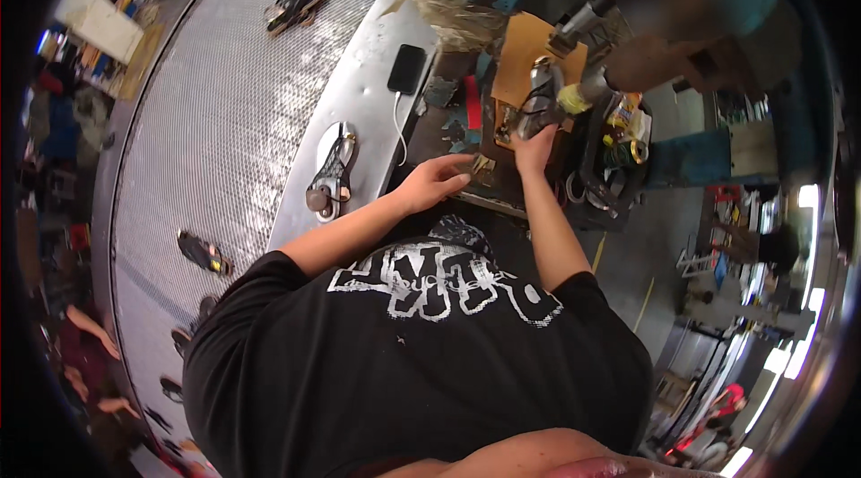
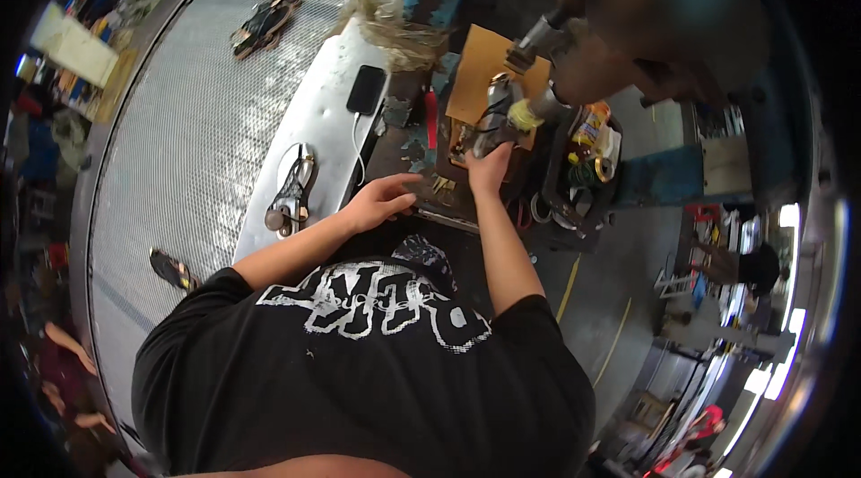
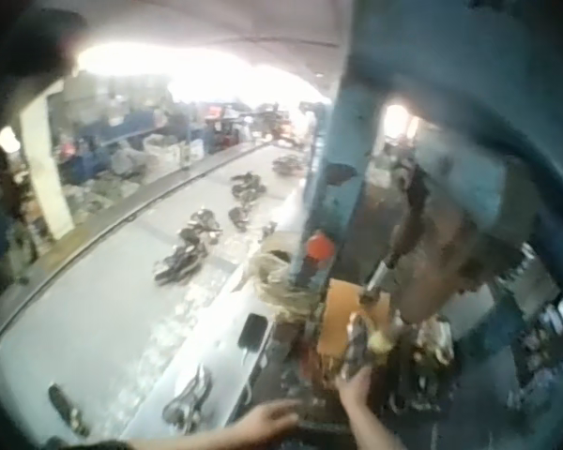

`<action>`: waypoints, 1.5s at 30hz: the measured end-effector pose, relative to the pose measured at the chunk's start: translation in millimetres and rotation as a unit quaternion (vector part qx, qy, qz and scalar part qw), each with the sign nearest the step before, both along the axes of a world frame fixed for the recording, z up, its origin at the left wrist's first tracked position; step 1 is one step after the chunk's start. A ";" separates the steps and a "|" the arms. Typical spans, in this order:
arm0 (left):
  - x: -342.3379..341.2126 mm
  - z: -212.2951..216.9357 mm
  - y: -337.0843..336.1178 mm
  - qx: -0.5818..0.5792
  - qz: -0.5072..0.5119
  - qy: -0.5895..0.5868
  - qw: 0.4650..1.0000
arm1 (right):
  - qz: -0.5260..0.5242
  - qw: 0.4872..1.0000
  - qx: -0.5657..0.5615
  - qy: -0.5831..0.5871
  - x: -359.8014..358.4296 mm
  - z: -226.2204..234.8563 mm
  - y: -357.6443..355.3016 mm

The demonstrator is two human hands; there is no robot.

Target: The person repeatedly picks up sandals from a conveyor belt, fits them onto shoe lasts, presses them with a shoemaking machine, and removes them.

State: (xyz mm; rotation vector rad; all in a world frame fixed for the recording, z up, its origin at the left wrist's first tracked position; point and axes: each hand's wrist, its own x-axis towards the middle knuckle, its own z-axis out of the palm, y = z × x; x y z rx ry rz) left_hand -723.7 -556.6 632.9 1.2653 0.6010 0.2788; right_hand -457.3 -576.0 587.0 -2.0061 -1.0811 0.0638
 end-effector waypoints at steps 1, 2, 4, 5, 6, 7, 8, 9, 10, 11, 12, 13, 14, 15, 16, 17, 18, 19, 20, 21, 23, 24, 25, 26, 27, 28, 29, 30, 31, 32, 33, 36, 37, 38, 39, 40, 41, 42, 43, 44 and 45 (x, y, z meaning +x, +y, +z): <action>-14.1 -4.6 -5.5 -0.006 0.025 0.001 1.000 | 0.014 0.999 -0.006 -0.031 9.4 -1.2 12.9; -32.1 -11.1 -11.7 0.008 0.072 -0.014 0.997 | -0.015 0.997 -0.057 -0.044 22.4 -4.5 19.8; -81.8 -18.6 -25.8 0.031 0.206 -0.013 0.978 | -0.007 0.995 -0.097 -0.018 23.6 2.2 28.5; -112.4 -26.7 -32.5 0.027 0.269 0.006 0.963 | -0.003 0.996 -0.082 -0.042 24.4 3.0 26.0; -144.4 -41.0 -39.6 0.051 0.372 0.041 0.926 | -0.004 0.996 -0.066 -0.065 27.4 3.8 21.5; -180.1 -56.0 -52.8 0.072 0.468 0.081 0.877 | -0.008 0.995 -0.051 -0.090 32.9 4.7 15.3; -224.1 -70.6 -63.6 0.111 0.528 0.167 0.825 | -0.008 0.986 -0.025 -0.165 44.5 0.2 11.4; -271.6 -87.2 -73.8 0.141 0.569 0.252 0.770 | -0.004 0.986 0.026 -0.164 64.8 -10.7 7.0; -316.2 -101.5 -88.2 0.189 0.633 0.384 0.645 | -0.064 0.976 0.012 -0.210 56.0 -7.6 8.4; -367.8 -115.7 -108.5 0.123 0.690 0.407 0.585 | -0.073 0.978 -0.003 -0.197 34.5 8.5 14.9; -410.0 -129.1 -128.8 0.112 0.729 0.444 0.509 | -0.068 0.981 -0.022 -0.183 52.3 5.5 16.3; -454.3 -141.9 -147.3 0.098 0.767 0.471 0.425 | -0.074 0.982 -0.038 -0.169 71.7 1.5 17.0; -500.0 -151.8 -181.5 0.073 0.803 0.494 0.325 | -0.060 0.986 -0.051 -0.147 60.4 3.4 28.3; -536.8 -156.0 -210.8 0.011 0.849 0.459 0.260 | -0.054 0.988 -0.065 -0.127 47.8 8.8 35.2; -559.1 -145.6 -224.7 -0.098 0.820 0.501 0.257 | -0.096 0.972 -0.106 -0.185 56.6 3.6 29.3; -579.3 -139.2 -236.0 -0.213 0.796 0.521 0.221 | -0.093 0.972 -0.108 -0.187 49.5 2.9 32.9; -598.9 -136.0 -249.8 -0.286 0.778 0.508 0.234 | -0.092 0.971 -0.108 -0.193 43.5 4.5 36.2; -607.2 -128.4 -248.6 -0.352 0.776 0.495 0.170 | -0.091 0.969 -0.107 -0.201 39.9 5.4 39.9; -621.9 -141.4 -258.9 -0.376 0.805 0.445 0.111 | -0.083 0.972 -0.109 -0.192 40.4 5.2 41.9; -640.7 -143.5 -257.2 -0.387 0.825 0.407 0.059 | -0.094 0.969 -0.121 -0.192 45.3 3.1 27.5; -662.1 -168.5 -274.1 -0.399 0.832 0.384 -0.011 | -0.099 0.976 -0.137 -0.139 41.8 3.9 24.5; -671.7 -183.0 -281.4 -0.404 0.838 0.358 -0.081 | -0.100 0.975 -0.136 -0.147 54.9 -1.5 23.5; -679.2 -195.8 -291.5 -0.411 0.842 0.342 -0.068 | -0.114 0.962 -0.114 -0.218 62.3 -11.0 22.7; -686.5 -208.1 -309.6 -0.406 0.856 0.320 -0.020 | -0.124 0.945 -0.093 -0.286 70.4 -16.7 24.0; -696.9 -211.0 -332.9 -0.386 0.874 0.295 0.028 | -0.116 0.946 -0.103 -0.285 60.6 -21.5 24.9; -704.4 -212.0 -358.8 -0.365 0.886 0.275 0.077 | -0.096 0.967 -0.123 -0.200 50.1 -28.7 27.2; -702.4 -218.7 -368.9 -0.371 0.886 0.269 0.077 | -0.081 0.981 -0.127 -0.120 37.1 -31.4 29.6; -703.0 -220.7 -366.9 -0.361 0.876 0.304 0.105 | -0.093 0.978 -0.141 -0.121 33.1 -28.0 23.4; -702.4 -219.0 -361.5 -0.348 0.865 0.337 0.131 | -0.098 0.978 -0.137 -0.125 29.5 -23.1 17.5; -700.8 -218.3 -351.9 -0.281 0.941 0.167 0.085 | -0.084 0.981 -0.131 -0.111 26.9 -18.4 8.9; -702.6 -210.9 -355.8 -0.230 0.949 0.188 0.107 | -0.060 0.986 -0.129 -0.092 15.1 -19.9 8.3; -676.9 -164.0 -286.4 -0.112 0.975 -0.115 0.154 | 0.106 0.994 0.003 -0.019 0.5 -24.0 -36.8; -669.5 -158.5 -281.3 -0.060 0.937 -0.253 0.234 | 0.137 0.990 0.022 0.009 -20.2 -27.1 -50.7; -631.0 -138.7 -250.5 -0.106 0.894 -0.268 0.342 | 0.135 0.990 0.025 0.037 -54.8 -15.5 -66.2; -569.8 -107.8 -217.0 -0.150 0.836 -0.281 0.447 | 0.131 0.988 0.020 0.082 -94.9 0.8 -77.4; -518.9 -98.0 -190.5 -0.111 0.797 -0.169 0.569 | 0.139 0.981 0.024 0.136 -132.9 15.1 -82.4; -455.9 -59.5 -149.3 -0.092 0.621 0.174 0.759 | 0.145 0.970 0.041 0.192 -168.2 28.2 -84.2; -398.7 -50.4 -132.5 -0.152 0.514 -0.156 0.829 | 0.163 0.953 0.056 0.248 -199.5 41.4 -80.1; -337.1 -22.1 -110.3 -0.278 0.456 -0.206 0.820 | 0.206 0.919 0.067 0.329 -242.2 71.2 -67.3; -287.0 -21.8 -95.1 -0.370 0.291 -0.344 0.812 | 0.223 0.902 0.076 0.362 -242.4 55.8 -55.7; -237.0 -19.0 -85.9 -0.403 0.225 -0.354 0.814 | 0.252 0.885 0.036 0.389 -269.1 69.8 -47.0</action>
